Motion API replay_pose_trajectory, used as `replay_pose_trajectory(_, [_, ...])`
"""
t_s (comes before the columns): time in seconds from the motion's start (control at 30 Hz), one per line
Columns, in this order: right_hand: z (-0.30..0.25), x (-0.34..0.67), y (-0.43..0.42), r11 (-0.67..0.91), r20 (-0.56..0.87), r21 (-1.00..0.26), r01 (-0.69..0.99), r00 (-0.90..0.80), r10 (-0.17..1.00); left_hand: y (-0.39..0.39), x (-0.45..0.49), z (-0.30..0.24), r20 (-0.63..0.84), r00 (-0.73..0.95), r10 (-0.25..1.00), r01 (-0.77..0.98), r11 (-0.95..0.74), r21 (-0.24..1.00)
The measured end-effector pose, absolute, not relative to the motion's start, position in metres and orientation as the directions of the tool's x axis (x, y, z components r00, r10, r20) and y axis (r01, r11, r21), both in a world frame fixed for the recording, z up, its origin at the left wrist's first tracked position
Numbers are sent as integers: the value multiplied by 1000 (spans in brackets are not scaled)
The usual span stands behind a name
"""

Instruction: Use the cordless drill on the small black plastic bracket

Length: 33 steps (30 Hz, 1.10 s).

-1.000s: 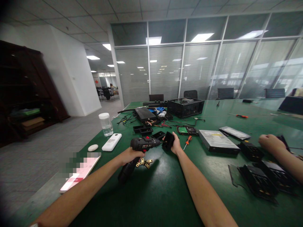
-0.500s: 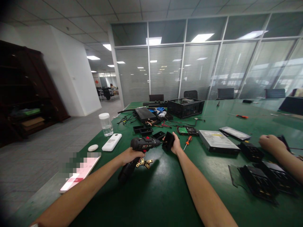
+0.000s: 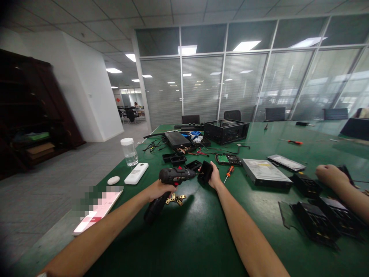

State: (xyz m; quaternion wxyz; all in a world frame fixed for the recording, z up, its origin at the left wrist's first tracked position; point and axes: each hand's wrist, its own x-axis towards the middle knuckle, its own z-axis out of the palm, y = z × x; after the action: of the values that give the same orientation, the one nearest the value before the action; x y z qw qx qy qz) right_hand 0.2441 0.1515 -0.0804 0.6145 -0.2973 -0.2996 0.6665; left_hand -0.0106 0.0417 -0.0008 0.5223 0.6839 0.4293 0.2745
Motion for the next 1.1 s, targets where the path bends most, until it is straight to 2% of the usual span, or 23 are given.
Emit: replay_pose_trajectory(1.1, [-84,245,155,-71,-12,-767,-638,-96,995,48,-14,-9,-37,494,869,285,-122,951])
